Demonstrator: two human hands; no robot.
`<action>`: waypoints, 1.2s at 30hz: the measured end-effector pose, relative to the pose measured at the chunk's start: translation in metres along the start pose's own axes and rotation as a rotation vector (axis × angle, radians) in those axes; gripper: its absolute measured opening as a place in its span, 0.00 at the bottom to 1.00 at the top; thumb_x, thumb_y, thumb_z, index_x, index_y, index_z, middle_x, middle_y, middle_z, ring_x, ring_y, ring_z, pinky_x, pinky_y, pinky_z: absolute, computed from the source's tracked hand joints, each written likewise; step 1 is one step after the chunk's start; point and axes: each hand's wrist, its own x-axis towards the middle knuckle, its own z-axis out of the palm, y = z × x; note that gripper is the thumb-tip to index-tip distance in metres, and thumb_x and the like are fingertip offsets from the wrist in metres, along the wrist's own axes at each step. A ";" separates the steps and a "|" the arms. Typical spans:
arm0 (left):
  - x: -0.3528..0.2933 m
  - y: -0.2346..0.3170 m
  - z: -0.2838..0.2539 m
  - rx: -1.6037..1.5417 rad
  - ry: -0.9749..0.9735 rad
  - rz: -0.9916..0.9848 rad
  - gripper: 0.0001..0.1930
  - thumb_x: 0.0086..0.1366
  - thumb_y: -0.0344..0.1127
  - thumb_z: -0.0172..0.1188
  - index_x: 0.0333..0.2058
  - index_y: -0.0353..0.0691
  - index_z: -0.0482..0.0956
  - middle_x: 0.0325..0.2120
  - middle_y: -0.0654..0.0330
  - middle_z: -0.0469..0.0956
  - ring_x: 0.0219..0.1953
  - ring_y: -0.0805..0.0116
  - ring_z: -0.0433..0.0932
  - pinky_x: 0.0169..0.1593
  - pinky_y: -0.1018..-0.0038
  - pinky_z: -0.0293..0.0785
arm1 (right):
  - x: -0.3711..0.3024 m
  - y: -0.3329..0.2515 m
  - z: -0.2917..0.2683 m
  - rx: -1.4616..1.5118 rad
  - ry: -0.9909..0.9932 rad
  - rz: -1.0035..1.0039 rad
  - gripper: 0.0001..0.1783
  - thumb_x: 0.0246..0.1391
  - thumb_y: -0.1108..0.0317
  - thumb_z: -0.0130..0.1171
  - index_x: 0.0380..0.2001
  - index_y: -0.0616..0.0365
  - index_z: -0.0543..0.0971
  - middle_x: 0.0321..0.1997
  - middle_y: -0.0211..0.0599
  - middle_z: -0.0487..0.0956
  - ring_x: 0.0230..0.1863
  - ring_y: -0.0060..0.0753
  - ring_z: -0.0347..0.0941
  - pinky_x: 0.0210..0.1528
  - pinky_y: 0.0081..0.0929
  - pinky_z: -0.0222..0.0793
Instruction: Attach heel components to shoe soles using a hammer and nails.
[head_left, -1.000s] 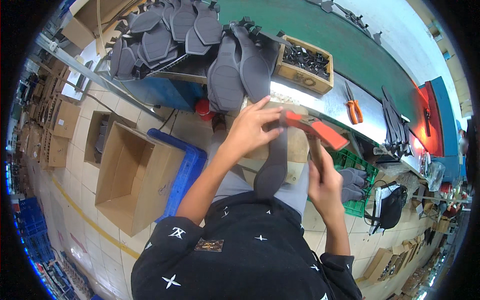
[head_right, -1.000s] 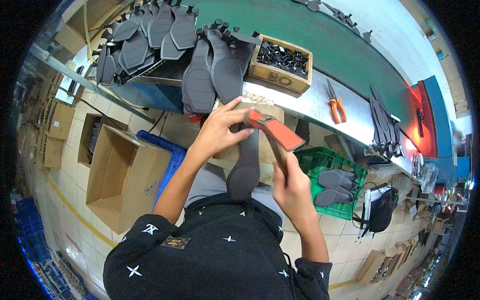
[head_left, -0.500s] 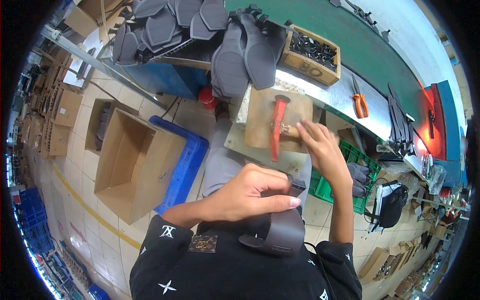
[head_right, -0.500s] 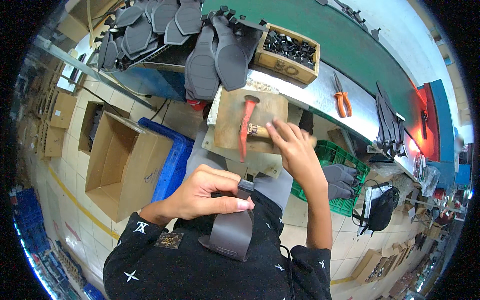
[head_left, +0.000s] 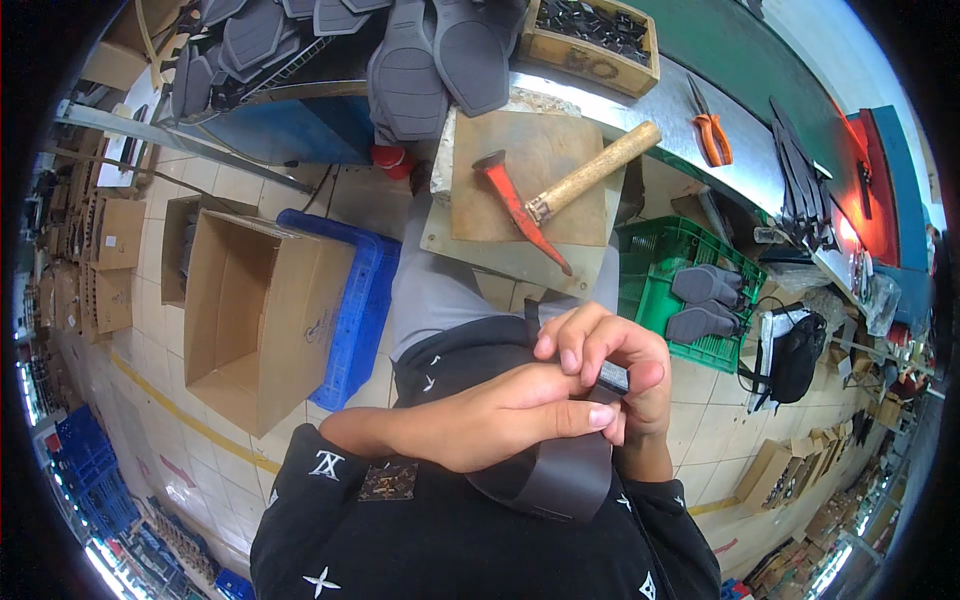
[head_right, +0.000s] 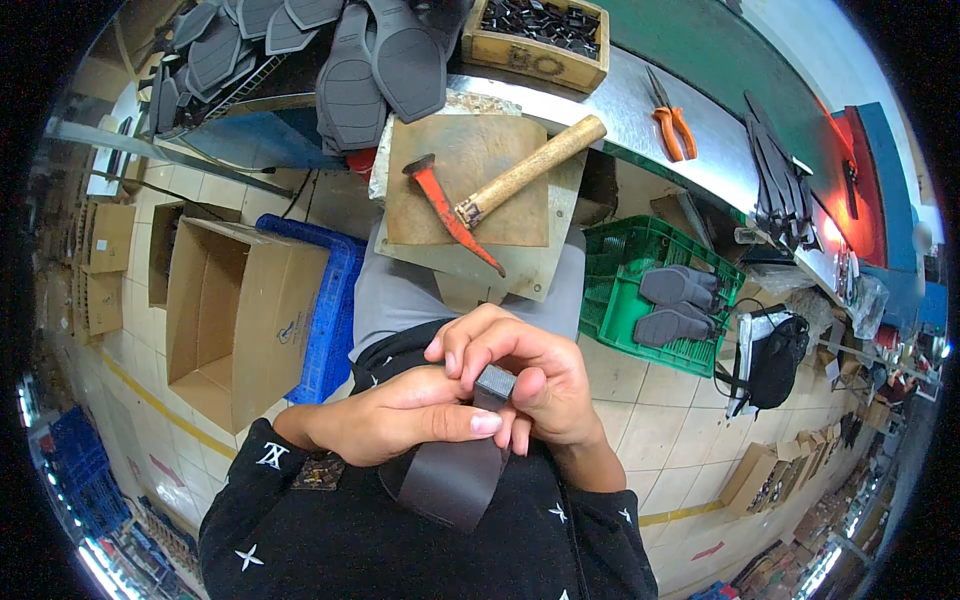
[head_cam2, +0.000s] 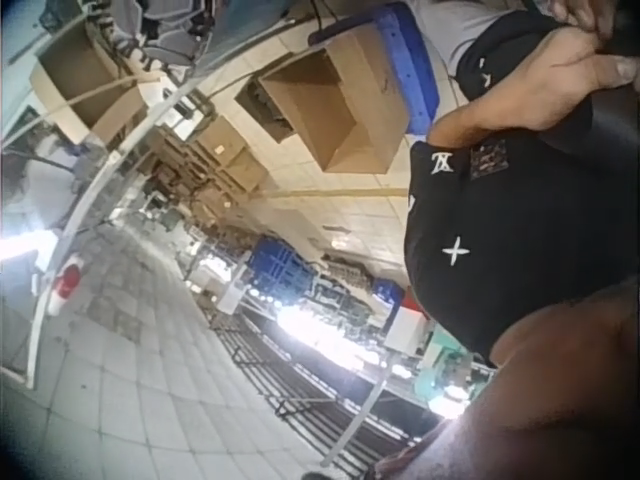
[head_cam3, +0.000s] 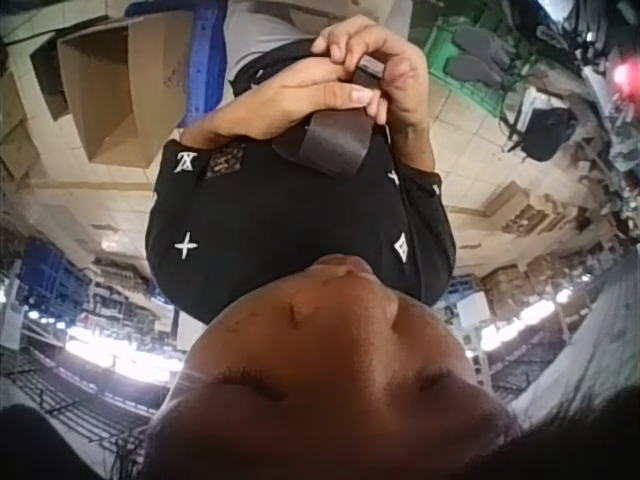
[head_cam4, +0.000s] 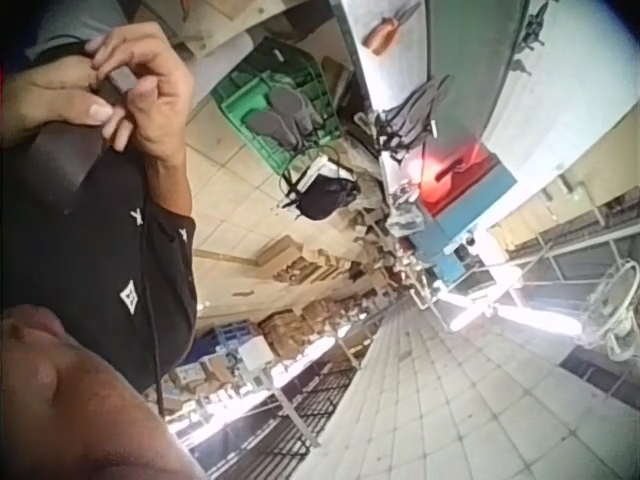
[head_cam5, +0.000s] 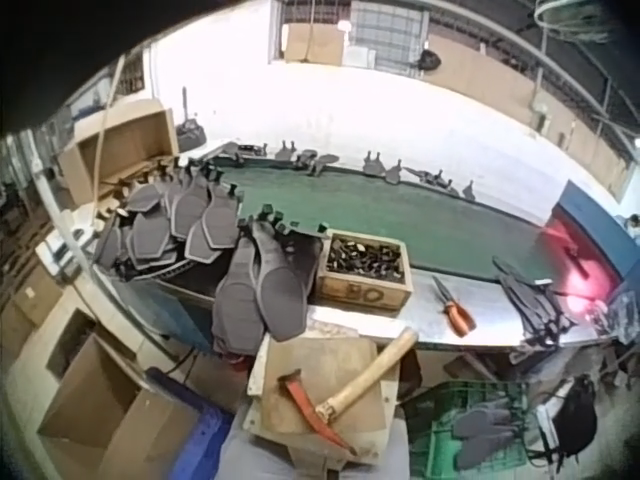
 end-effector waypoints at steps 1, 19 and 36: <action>-0.001 0.003 0.001 0.030 -0.001 -0.017 0.17 0.74 0.41 0.45 0.45 0.32 0.75 0.43 0.58 0.74 0.51 0.69 0.70 0.58 0.74 0.63 | -0.001 -0.002 0.002 -0.004 0.021 0.009 0.36 0.56 0.33 0.48 0.32 0.63 0.76 0.39 0.44 0.73 0.50 0.44 0.71 0.53 0.39 0.67; 0.014 -0.001 0.012 0.048 0.107 -0.174 0.18 0.74 0.43 0.46 0.41 0.32 0.77 0.43 0.53 0.73 0.52 0.65 0.70 0.57 0.72 0.63 | -0.012 0.004 0.000 0.193 0.167 -0.001 0.30 0.62 0.41 0.49 0.26 0.60 0.76 0.31 0.38 0.74 0.42 0.42 0.70 0.50 0.38 0.63; 0.030 -0.004 0.016 0.193 0.118 -0.205 0.18 0.73 0.42 0.46 0.39 0.32 0.78 0.41 0.54 0.75 0.49 0.66 0.72 0.55 0.72 0.65 | -0.026 0.005 -0.021 0.167 0.121 -0.054 0.31 0.63 0.40 0.45 0.29 0.61 0.75 0.34 0.40 0.73 0.47 0.44 0.70 0.52 0.40 0.64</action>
